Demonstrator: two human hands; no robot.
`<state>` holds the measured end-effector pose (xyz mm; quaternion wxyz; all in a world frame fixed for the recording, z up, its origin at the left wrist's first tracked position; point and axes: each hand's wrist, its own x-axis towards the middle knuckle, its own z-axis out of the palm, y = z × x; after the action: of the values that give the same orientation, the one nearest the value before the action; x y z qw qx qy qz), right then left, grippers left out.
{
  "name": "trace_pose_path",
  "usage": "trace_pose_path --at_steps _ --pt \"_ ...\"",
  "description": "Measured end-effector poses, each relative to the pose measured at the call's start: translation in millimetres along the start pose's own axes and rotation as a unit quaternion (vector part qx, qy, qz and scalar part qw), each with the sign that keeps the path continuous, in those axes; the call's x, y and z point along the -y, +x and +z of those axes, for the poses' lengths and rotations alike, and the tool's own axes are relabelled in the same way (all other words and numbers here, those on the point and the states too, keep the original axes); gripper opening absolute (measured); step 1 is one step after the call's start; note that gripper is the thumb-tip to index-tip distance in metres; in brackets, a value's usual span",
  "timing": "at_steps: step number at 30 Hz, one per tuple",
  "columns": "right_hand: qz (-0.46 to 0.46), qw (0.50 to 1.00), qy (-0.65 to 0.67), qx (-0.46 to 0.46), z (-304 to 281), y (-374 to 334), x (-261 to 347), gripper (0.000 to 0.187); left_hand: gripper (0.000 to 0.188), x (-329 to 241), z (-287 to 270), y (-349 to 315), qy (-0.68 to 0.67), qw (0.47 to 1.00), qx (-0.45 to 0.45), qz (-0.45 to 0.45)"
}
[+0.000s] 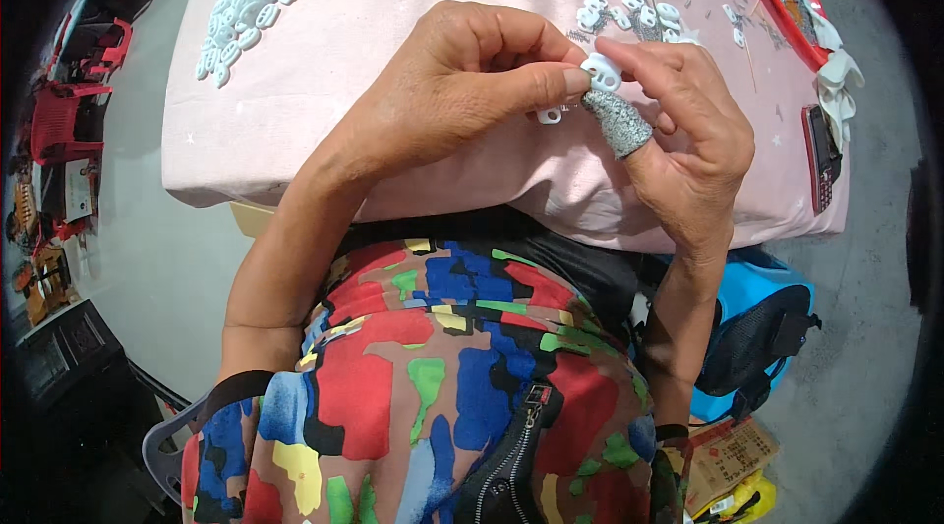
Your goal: The person assembles plastic cord locks by inserting small springs and pressing the plastic components together by hand.
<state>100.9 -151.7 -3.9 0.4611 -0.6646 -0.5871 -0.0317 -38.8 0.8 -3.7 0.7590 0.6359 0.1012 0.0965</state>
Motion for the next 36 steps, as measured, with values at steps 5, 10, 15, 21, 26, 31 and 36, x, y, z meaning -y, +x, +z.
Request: trace_pose_path --at_steps 5,10,15,21,26,31,36 --pt "-0.039 0.999 -0.016 -0.008 1 0 -4 0.034 0.015 2 1 1 0.001 1.000 -0.001 -0.002" --pt "-0.099 0.994 -0.053 -0.009 1 1 -6 0.033 0.014 1 -2 0 -0.002 1.000 0.014 -0.008" --pt "-0.098 0.994 -0.047 -0.005 3 3 -2 0.032 0.014 1 -6 -2 -0.007 1.000 0.020 -0.008" --pt "0.070 0.997 0.032 -0.001 3 0 11 0.029 0.020 10 -8 2 0.025 0.999 0.007 0.026" --pt "0.207 0.971 0.118 -0.016 -1 18 11 0.020 0.020 9 -8 1 0.035 0.998 -0.016 0.043" --pt "0.063 0.994 0.024 0.087 16 80 13 0.025 0.016 9 -6 -1 0.069 0.996 -0.024 0.057" --pt "0.052 0.990 0.087 0.096 33 122 38 0.036 0.016 17 -14 2 0.005 0.994 -0.010 0.108"
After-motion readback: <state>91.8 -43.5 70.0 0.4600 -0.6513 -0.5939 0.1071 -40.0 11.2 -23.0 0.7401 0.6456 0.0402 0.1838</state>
